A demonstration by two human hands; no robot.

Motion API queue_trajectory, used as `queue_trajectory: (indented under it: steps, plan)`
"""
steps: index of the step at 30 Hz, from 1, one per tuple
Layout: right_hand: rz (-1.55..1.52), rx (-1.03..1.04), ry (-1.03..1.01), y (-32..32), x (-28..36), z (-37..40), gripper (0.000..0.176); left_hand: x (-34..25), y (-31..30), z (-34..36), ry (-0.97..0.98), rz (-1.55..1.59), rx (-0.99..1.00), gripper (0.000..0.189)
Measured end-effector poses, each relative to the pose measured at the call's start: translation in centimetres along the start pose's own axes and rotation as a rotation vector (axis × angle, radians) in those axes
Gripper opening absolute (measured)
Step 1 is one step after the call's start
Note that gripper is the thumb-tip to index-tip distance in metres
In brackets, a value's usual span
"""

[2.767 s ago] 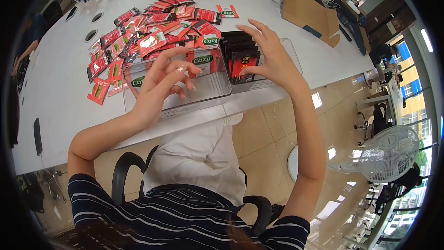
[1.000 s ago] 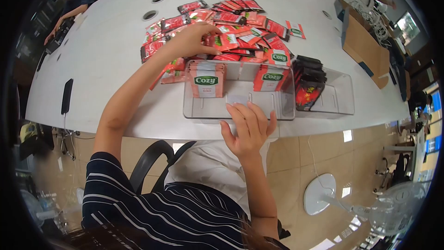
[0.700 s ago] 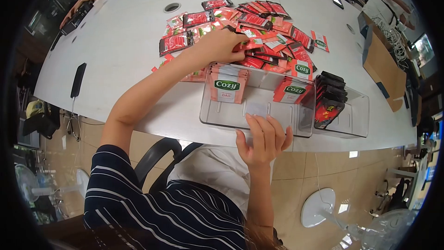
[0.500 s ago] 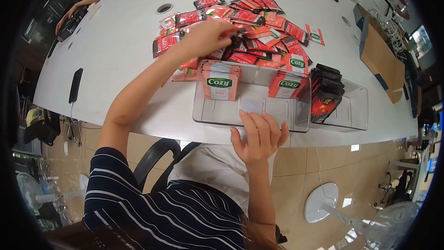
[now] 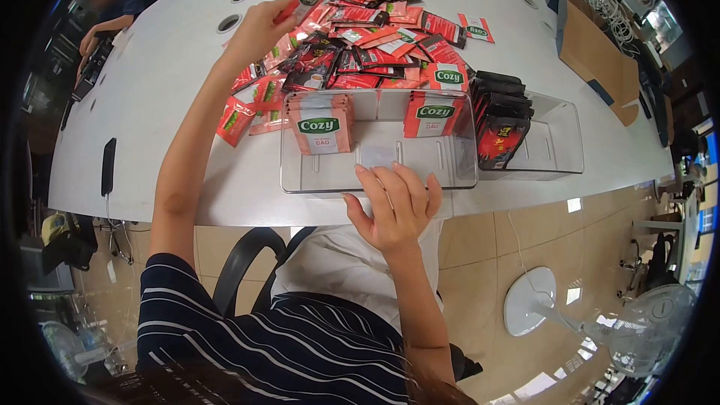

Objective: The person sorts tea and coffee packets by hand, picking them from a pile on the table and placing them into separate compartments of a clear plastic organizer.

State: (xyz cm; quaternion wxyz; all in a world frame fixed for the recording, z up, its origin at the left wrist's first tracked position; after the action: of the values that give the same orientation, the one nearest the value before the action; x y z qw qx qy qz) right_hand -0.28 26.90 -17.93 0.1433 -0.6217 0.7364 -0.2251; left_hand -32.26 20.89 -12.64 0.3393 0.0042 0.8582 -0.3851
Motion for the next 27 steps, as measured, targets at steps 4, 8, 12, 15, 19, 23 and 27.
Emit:
queue_trajectory:
  steps: [4, 8, 12, 15, 19, 23, 27]
  plan:
    - [0.004, 0.006, -0.001, 0.0, 0.0, 0.0, 0.023, 0.5, -0.6, 0.1, -0.011, -0.138, -0.031, 0.03]
    - [0.01, -0.002, -0.003, 0.0, 0.1, 0.0, 0.023, 1.5, -0.2, 0.6, -0.022, -0.362, -0.099, 0.029]
    - [0.013, -0.003, -0.004, 0.0, 0.1, 0.0, 0.023, 5.2, 0.8, 0.7, -0.111, -0.486, -0.029, 0.038]
    - [0.011, 0.001, -0.002, -0.1, 0.1, 0.0, 0.023, 6.4, 0.2, 0.8, -0.07, -0.464, -0.085, 0.038]
    - [0.011, -0.002, -0.001, 0.0, 0.1, 0.1, 0.023, 7.4, 0.4, 0.2, -0.056, 0.198, -0.079, 0.035]
    - [0.019, 0.003, 0.008, 0.0, 0.0, 0.2, 0.024, 5.6, -0.2, -0.3, -0.052, 0.084, 0.121, 0.035]
    - [0.032, -0.003, 0.019, 0.1, -0.1, 0.2, 0.024, 4.6, 0.1, 1.5, -0.194, -0.284, 0.472, 0.037]
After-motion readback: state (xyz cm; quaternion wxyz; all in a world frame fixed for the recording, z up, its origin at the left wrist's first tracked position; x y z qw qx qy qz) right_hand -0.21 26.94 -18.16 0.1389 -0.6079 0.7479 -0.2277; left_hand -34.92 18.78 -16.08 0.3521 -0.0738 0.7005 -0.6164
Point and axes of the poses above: each hand's wrist, its own z-axis away from the middle knuckle, its own y-axis out of the palm, x = y × z, the point moved 7 cm from there along -z, towards the middle knuckle, and after that the axes turned 12 degrees about z, right-handed, at the moved point
